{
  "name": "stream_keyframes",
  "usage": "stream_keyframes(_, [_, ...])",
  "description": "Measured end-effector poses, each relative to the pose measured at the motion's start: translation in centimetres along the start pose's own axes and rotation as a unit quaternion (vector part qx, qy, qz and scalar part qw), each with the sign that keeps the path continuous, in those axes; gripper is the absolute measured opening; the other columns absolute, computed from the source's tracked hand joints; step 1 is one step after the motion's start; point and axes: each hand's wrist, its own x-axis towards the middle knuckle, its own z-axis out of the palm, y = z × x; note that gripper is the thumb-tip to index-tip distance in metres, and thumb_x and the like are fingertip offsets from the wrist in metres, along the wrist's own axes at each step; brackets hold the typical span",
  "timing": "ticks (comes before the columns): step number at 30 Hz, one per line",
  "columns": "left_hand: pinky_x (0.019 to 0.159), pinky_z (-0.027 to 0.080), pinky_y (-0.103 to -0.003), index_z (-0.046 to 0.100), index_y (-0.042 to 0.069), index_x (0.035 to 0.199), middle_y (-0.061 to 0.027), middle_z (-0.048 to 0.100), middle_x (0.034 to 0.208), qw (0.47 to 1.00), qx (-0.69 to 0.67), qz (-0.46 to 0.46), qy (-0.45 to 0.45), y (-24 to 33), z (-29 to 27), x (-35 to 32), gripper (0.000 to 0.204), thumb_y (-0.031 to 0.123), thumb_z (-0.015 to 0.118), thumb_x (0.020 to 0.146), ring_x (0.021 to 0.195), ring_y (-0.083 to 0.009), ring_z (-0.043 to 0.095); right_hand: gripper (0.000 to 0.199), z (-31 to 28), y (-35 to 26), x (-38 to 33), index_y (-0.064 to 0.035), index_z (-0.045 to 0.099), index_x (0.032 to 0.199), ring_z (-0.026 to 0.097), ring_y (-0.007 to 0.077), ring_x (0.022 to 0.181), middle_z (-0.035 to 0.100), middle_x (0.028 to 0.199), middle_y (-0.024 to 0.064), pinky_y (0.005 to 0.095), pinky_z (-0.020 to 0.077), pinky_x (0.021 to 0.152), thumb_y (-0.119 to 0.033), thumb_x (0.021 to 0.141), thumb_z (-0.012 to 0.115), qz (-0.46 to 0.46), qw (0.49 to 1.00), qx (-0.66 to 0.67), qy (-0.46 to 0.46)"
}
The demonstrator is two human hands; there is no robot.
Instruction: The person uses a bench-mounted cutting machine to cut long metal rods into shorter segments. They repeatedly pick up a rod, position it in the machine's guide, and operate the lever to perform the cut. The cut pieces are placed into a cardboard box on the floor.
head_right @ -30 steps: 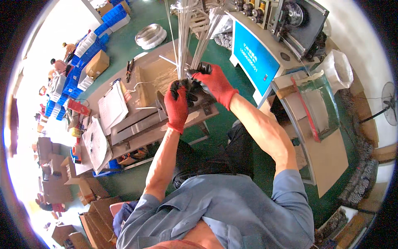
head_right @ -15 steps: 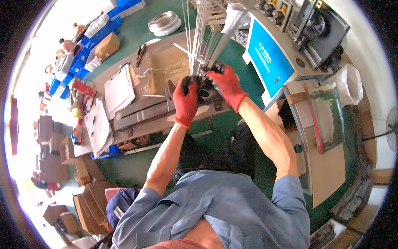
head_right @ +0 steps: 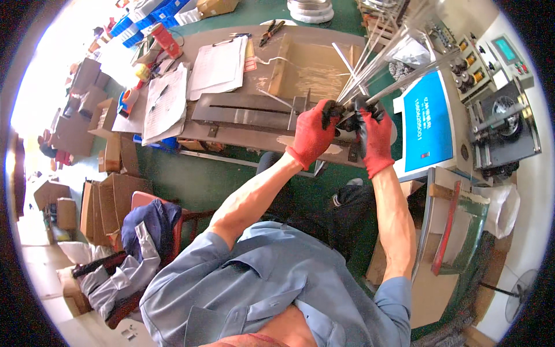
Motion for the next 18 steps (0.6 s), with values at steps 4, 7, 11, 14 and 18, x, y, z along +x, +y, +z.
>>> stream_keyframes(4, [0.069, 0.052, -0.04, 0.061, 0.006, 0.106, -0.02, 0.065, 0.09, 0.997, 0.057, 0.038, 0.042, -1.4, -4.4, 0.2, 0.028, 0.006, 0.065, 0.079, 0.085, -0.0384, 0.064, 0.024, 1.5, -1.1, 1.0, -0.0069, 0.065, 0.096, 0.049, 0.0067, 0.052, 0.06, 0.071, -0.0027, 0.0238, 0.0374, 0.046, -0.03, 0.089, 0.066, -0.046, 0.998, 0.013, 0.035])
stream_keyframes(7, [0.069, 0.052, -0.034, 0.063, 0.006, 0.112, -0.0184, 0.067, 0.09, 0.981, 0.171, 0.034, 0.081, -4.1, -11.0, -0.2, 0.033, 0.004, 0.065, 0.079, 0.08, -0.0291, 0.068, 0.021, 1.1, -3.8, 1.0, -0.006, 0.064, 0.095, 0.052, 0.0081, 0.05, 0.061, 0.07, 0.0001, 0.0237, 0.0401, 0.046, -0.027, 0.09, 0.066, -0.049, 0.994, 0.09, 0.023])
stream_keyframes(11, [0.076, 0.051, -0.042, 0.061, 0.008, 0.114, -0.0156, 0.067, 0.097, 0.94, 0.328, -0.079, 0.055, -8.7, -19.9, -2.1, 0.033, 0.012, 0.062, 0.082, 0.088, -0.0333, 0.065, 0.023, -0.7, -3.6, 2.1, -0.0006, 0.063, 0.106, 0.053, 0.0096, 0.058, 0.064, 0.088, 0.0083, 0.0241, 0.0422, 0.047, -0.017, 0.089, 0.067, -0.101, 0.991, 0.087, 0.017])
stream_keyframes(14, [0.075, 0.05, -0.044, 0.057, 0.01, 0.122, -0.0137, 0.066, 0.096, 0.879, 0.452, -0.152, -0.001, -12.4, -22.8, -3.4, 0.037, 0.016, 0.059, 0.085, 0.089, -0.0338, 0.064, 0.023, 0.0, -3.9, 2.2, 0.0001, 0.063, 0.107, 0.054, 0.01, 0.06, 0.065, 0.089, 0.0082, 0.0248, 0.044, 0.05, -0.015, 0.09, 0.065, -0.141, 0.99, 0.022, -0.006])
stream_keyframes(18, [0.074, 0.05, -0.045, 0.047, 0.01, 0.134, -0.0135, 0.065, 0.098, 0.844, 0.505, -0.179, -0.023, -14.2, -22.6, -4.0, 0.049, 0.019, 0.058, 0.087, 0.09, -0.0338, 0.064, 0.021, -0.4, -4.2, 2.2, -0.0007, 0.063, 0.108, 0.058, 0.0087, 0.074, 0.067, 0.095, 0.0047, 0.0251, 0.0477, 0.063, -0.001, 0.088, 0.054, -0.17, 0.981, -0.089, -0.021])
